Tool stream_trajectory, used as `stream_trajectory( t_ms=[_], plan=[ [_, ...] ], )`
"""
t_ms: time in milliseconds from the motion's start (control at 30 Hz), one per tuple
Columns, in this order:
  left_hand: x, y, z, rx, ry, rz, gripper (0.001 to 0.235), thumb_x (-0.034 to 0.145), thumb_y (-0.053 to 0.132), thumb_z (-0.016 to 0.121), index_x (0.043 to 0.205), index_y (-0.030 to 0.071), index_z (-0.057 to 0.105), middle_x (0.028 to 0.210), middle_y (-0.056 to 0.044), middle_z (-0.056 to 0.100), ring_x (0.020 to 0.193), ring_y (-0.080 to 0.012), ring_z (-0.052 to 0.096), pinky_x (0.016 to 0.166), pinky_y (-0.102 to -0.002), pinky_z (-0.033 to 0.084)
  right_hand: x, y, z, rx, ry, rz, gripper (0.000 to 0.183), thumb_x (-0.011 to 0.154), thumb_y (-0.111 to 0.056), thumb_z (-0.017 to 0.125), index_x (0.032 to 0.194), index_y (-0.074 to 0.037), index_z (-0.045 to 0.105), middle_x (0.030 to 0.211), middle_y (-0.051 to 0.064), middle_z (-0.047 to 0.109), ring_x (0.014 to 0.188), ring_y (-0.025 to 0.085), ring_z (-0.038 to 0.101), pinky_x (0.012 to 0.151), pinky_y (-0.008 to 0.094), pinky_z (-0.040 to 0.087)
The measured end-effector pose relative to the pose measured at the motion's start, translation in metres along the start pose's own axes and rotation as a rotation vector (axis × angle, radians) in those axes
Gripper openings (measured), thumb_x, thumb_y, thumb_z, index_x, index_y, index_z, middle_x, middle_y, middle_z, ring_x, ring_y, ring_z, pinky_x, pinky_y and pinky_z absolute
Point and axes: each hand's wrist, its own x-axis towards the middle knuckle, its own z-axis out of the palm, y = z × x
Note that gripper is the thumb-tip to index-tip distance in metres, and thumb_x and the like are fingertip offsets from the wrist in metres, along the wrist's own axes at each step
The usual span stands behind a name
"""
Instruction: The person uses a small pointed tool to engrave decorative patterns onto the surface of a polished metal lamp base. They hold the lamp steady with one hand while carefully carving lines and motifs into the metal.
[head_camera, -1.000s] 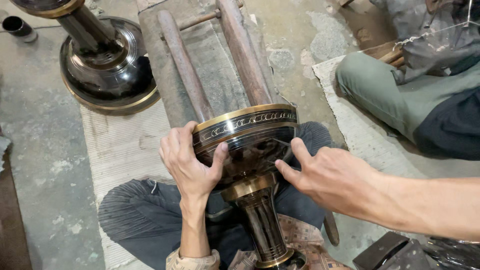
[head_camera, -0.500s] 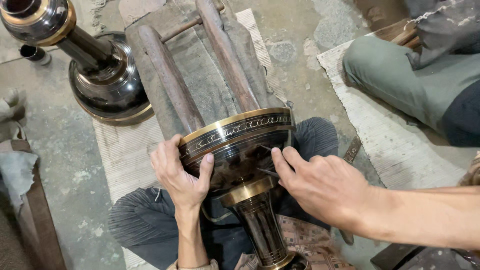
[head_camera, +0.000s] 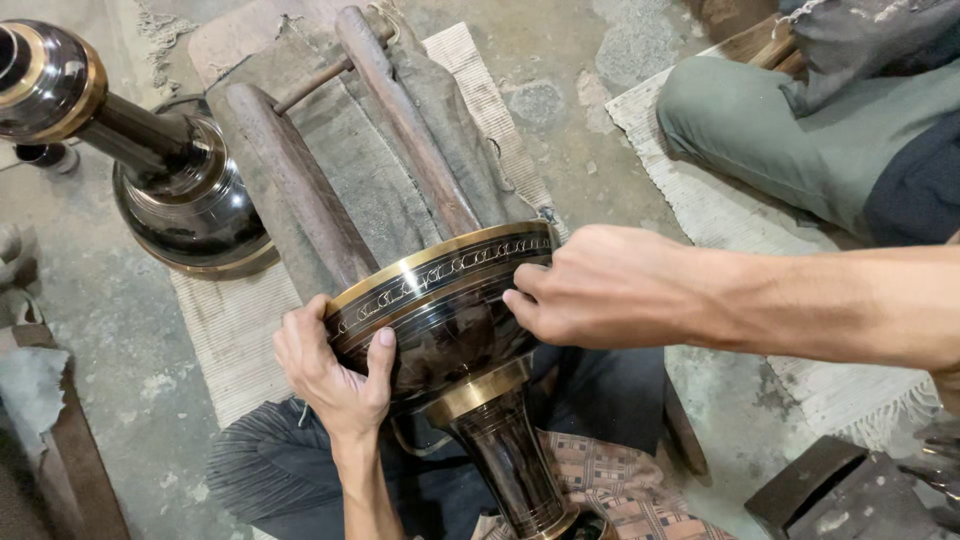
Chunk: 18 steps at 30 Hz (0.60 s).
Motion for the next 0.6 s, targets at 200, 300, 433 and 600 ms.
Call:
stream_trajectory(
  t_ms=[200, 300, 433, 600],
  plan=[
    [0.000, 0.002, 0.000, -0.014, 0.011, 0.022, 0.069, 0.089, 0.060, 0.069, 0.121, 0.000, 0.058, 0.100, -0.011, 0.053, 0.099, -0.0287, 0.047, 0.092, -0.044, 0.038, 0.012, 0.014, -0.009, -0.123, 0.041, -0.153, 0.021, 0.088, -0.014, 0.061, 0.096, 0.004, 0.069, 0.071, 0.012, 0.067, 0.061, 0.031, 0.072, 0.043, 0.042, 0.058],
    [0.001, 0.003, 0.000, -0.013, 0.012, 0.015, 0.068, 0.088, 0.059, 0.069, 0.121, 0.000, 0.058, 0.100, -0.012, 0.053, 0.099, -0.0290, 0.048, 0.091, -0.044, 0.039, 0.015, 0.016, -0.011, -0.195, 0.045, -0.200, 0.018, 0.085, -0.016, 0.063, 0.085, 0.002, 0.069, 0.069, 0.012, 0.067, 0.060, 0.031, 0.072, 0.046, 0.043, 0.058],
    [0.001, 0.004, -0.001, -0.019, 0.015, 0.021, 0.068, 0.089, 0.059, 0.068, 0.122, 0.000, 0.058, 0.102, -0.012, 0.054, 0.100, -0.0297, 0.049, 0.093, -0.044, 0.039, 0.021, 0.017, -0.010, -0.258, 0.042, -0.269, 0.018, 0.083, -0.016, 0.065, 0.077, 0.001, 0.070, 0.068, 0.013, 0.068, 0.061, 0.029, 0.072, 0.045, 0.039, 0.059],
    [0.003, 0.008, -0.002, -0.013, 0.017, 0.023, 0.069, 0.089, 0.060, 0.067, 0.122, 0.000, 0.058, 0.103, -0.013, 0.055, 0.101, -0.0300, 0.050, 0.094, -0.044, 0.039, 0.022, 0.018, -0.019, -0.212, 0.061, -0.304, 0.012, 0.075, -0.014, 0.068, 0.075, -0.003, 0.071, 0.072, 0.012, 0.071, 0.069, 0.028, 0.073, 0.053, 0.039, 0.059]
  ],
)
